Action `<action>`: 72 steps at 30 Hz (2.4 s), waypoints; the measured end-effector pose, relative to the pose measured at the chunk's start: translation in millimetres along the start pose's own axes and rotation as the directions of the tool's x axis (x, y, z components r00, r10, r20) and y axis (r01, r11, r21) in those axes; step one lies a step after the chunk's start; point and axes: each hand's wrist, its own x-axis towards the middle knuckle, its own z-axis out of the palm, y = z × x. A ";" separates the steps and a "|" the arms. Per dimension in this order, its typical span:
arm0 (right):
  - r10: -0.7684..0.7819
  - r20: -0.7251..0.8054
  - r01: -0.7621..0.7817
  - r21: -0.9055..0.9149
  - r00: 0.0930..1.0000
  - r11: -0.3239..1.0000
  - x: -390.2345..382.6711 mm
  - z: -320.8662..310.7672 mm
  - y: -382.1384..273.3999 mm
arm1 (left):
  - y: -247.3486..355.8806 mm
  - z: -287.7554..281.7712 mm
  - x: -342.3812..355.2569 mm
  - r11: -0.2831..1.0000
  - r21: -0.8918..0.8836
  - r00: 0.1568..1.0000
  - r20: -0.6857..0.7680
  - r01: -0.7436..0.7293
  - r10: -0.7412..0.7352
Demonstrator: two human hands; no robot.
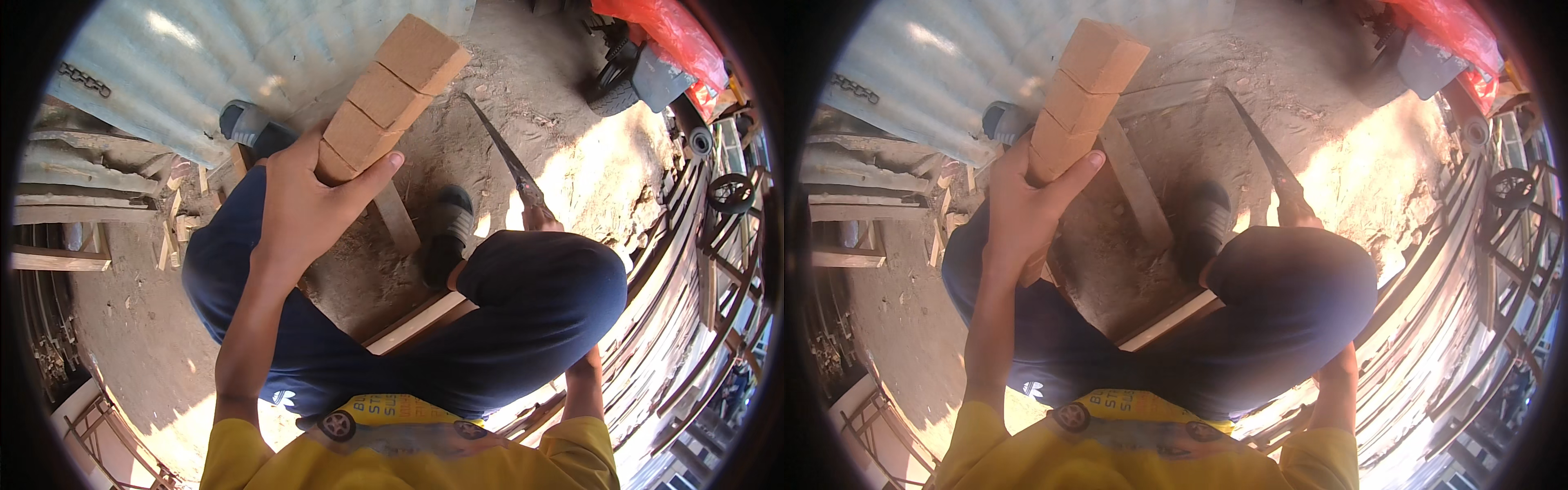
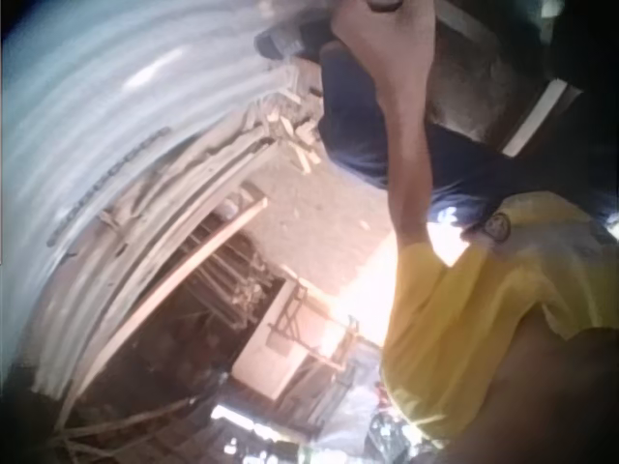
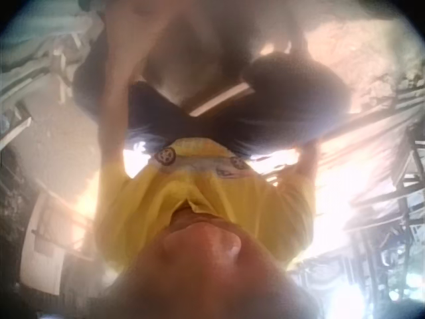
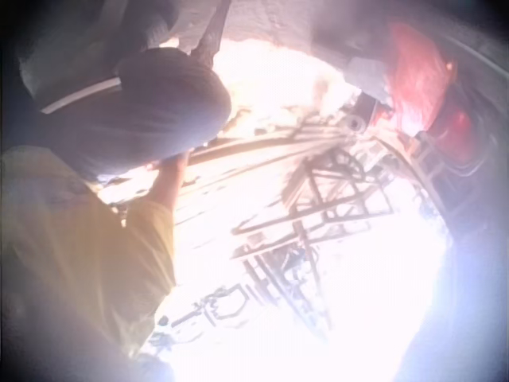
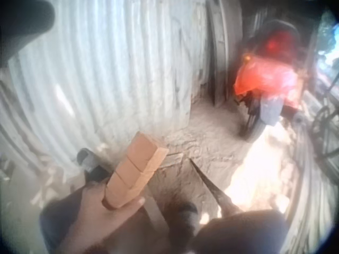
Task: The person sits on the ground and uses a hand saw to cut a small wooden block into several smaller pieces. The person holds the block with one hand and saws with the other, periodically inspecting the cut pieces.
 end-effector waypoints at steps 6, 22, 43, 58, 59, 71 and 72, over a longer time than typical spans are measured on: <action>0.109 0.256 -0.105 -0.026 0.961 0.994 0.4 67.0 17.9 | -17.5 -12.3 -2.7 0.980 -0.114 0.984 -0.054 0.161 -0.168; -0.154 -0.252 0.295 0.830 0.955 0.474 -115.6 -163.9 -158.6 | 5.1 52.4 8.1 -0.090 -0.930 0.914 0.368 0.357 -0.173; 0.003 -0.006 0.003 0.737 1.000 0.675 -59.9 -5.0 -255.6 | -97.3 19.4 -20.1 0.821 -0.136 0.805 0.339 0.554 -0.487; 0.030 -0.208 0.158 0.824 0.978 0.545 -6.5 36.9 -233.6 | -115.7 -20.2 -56.4 0.840 0.539 0.498 0.746 -0.063 -0.441; 0.082 -0.287 0.174 0.758 0.954 0.628 4.6 78.6 -211.4 | -115.4 -18.5 -52.1 0.836 0.544 0.485 0.752 -0.072 -0.447; 0.118 0.366 -0.366 0.744 0.923 0.558 4.3 102.1 -188.3 | -115.4 -26.3 -52.4 0.846 0.518 0.537 0.752 -0.125 -0.382; 0.139 0.290 -0.316 0.764 0.947 0.562 4.6 99.1 -188.7 | -116.7 -23.6 -52.3 0.851 0.512 0.527 0.758 -0.116 -0.384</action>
